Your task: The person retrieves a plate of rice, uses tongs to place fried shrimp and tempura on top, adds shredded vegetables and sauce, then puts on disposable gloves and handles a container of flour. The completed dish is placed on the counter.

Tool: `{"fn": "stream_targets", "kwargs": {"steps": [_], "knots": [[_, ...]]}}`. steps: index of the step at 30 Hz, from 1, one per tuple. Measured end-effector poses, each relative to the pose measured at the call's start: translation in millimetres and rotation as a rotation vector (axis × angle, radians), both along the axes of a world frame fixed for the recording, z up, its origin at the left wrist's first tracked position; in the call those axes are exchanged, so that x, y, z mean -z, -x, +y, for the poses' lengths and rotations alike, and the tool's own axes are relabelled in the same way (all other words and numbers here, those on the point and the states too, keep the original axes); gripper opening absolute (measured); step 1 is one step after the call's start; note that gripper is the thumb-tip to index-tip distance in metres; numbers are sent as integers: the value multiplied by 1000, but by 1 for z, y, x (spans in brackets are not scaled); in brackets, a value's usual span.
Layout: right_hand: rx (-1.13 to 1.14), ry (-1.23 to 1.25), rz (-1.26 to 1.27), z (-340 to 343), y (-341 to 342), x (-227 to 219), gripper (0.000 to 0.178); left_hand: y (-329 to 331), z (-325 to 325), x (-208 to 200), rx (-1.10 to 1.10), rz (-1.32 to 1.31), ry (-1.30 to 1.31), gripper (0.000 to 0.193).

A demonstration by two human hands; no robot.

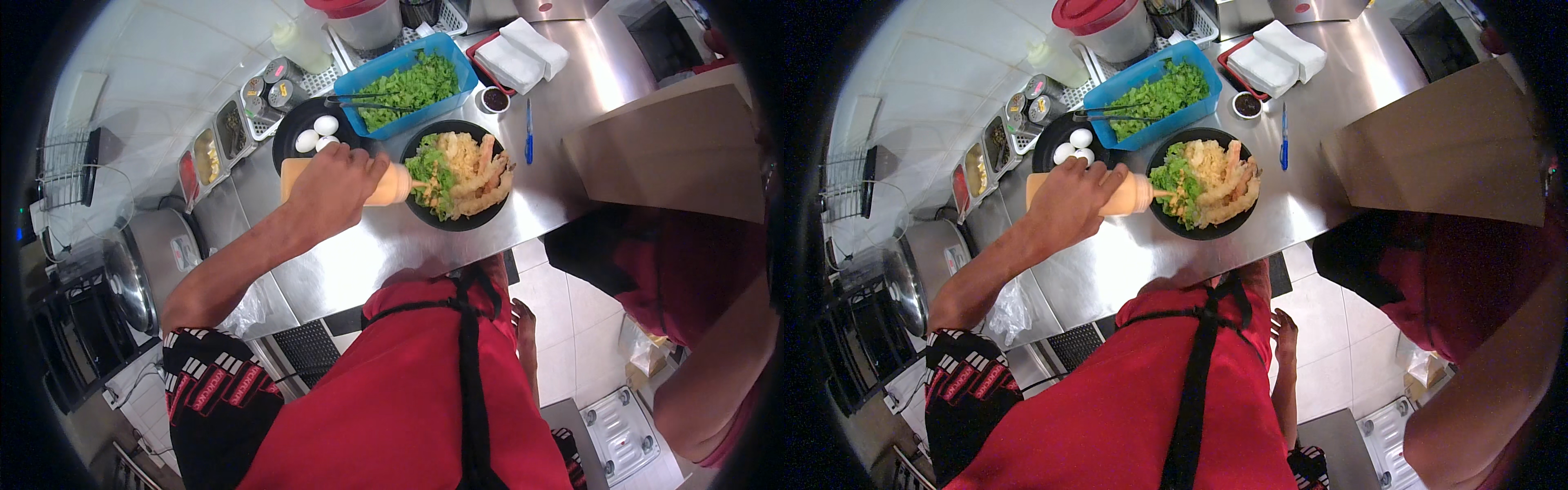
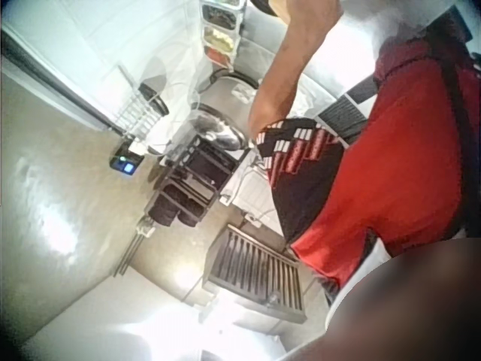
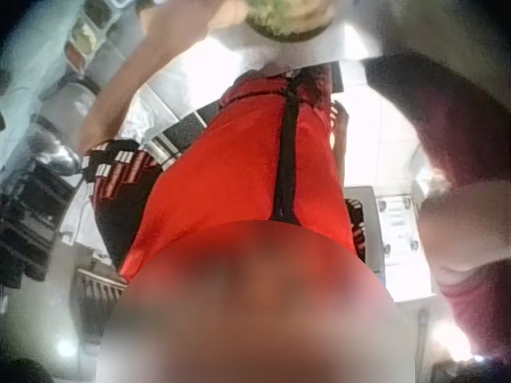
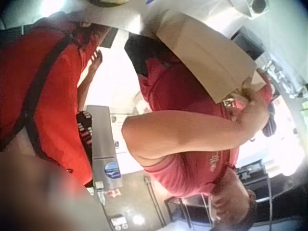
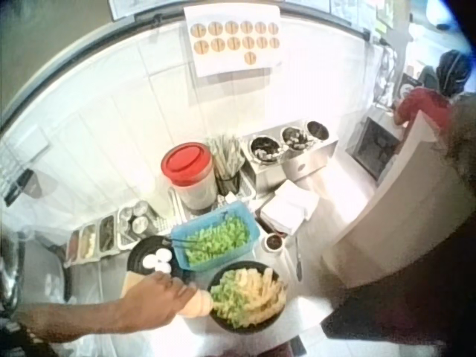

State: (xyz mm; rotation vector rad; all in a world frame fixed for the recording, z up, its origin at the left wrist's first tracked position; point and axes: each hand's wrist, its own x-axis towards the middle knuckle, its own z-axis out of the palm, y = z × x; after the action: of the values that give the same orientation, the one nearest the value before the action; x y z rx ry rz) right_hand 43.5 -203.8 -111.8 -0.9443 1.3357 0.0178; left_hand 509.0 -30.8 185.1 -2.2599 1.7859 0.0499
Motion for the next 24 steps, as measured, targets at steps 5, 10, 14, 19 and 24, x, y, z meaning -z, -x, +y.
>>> {"fn": "stream_targets", "kwargs": {"steps": [5,10,14,19,24], "knots": [[-14,3,-6,-2,-1,-3,51,-4,-1,-4,-23,-45,7,61],[23,-18,-2,-2,0,0,49,-6,0,-8,-57,-32,2,61],[-1,-3,-2,-3,2,3,48,-6,2,-9,-72,-48,-28,62],[-13,-2,13,-2,4,1,49,-7,6,-10,-121,-28,-10,64],[5,9,-14,0,5,-4,50,-10,20,-17,-273,127,97,67]]}}
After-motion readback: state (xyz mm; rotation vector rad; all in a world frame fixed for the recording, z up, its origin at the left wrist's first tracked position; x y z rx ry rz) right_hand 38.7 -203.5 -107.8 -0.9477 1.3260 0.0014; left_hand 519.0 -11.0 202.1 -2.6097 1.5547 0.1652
